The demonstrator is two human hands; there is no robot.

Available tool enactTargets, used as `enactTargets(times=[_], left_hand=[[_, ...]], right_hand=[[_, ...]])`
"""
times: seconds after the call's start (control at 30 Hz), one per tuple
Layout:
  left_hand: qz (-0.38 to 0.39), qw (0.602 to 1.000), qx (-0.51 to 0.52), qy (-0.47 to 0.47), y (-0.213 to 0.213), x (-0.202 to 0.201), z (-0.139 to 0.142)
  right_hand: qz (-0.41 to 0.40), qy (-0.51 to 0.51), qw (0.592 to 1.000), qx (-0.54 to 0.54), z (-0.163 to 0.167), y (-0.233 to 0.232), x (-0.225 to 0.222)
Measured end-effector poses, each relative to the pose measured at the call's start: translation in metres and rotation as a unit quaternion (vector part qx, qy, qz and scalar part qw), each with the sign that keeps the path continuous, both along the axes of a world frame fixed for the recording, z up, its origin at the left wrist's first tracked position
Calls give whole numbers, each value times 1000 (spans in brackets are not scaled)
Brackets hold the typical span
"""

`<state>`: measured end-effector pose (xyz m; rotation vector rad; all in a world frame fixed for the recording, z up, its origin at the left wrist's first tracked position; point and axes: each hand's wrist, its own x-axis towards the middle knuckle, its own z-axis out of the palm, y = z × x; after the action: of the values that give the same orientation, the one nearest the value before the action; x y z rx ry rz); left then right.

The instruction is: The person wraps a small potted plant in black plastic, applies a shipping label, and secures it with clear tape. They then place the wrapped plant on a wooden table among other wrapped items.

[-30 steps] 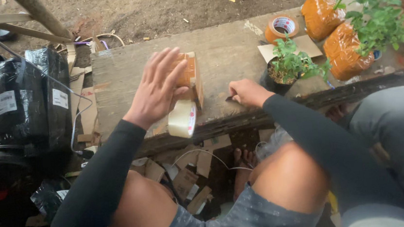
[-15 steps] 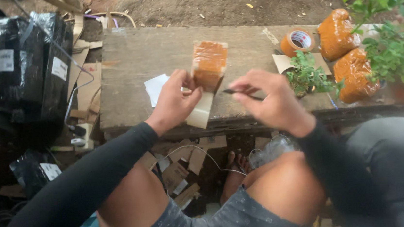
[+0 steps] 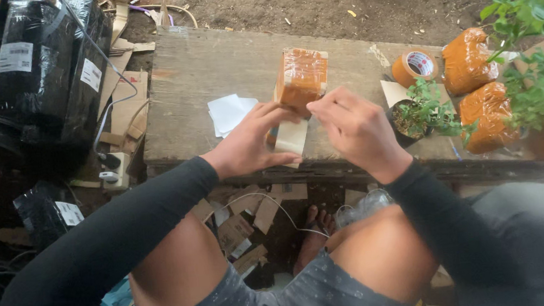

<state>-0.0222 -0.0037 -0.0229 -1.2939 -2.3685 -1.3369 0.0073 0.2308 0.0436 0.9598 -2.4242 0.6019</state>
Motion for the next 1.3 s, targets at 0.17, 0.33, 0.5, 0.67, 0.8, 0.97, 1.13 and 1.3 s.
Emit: enactTargets(times=[0.17,0.33,0.5,0.67,0.8,0.97,1.13,1.3], left_hand=[[8,993,4,-116,2,-2,-2],[-25,981,62,-182,4,-3,0],[-7,983,56,-172,3,-6,-3],[12,986,31,-166,3,-9,-4],[26,989,5,-148,4,-8,-5],[9,994,-32,-102,4,-13,-8],[50,898,-433,-62,-20,-22,-28],[246,853,-457,-55,-71,-69,-63]], right_hand=[[-3,26,998,63,2,-1,-4],[-14,31,999,-7,7,11,0],[-83,-47,991,-92,0,31,-13],[-78,-39,995,-53,-11,36,-32],[-67,85,993,37,-19,28,-45],[-53,68,996,5,-45,10,-68],[-18,33,998,-57,-56,5,-76],[-37,14,990,-133,-61,-4,-68]])
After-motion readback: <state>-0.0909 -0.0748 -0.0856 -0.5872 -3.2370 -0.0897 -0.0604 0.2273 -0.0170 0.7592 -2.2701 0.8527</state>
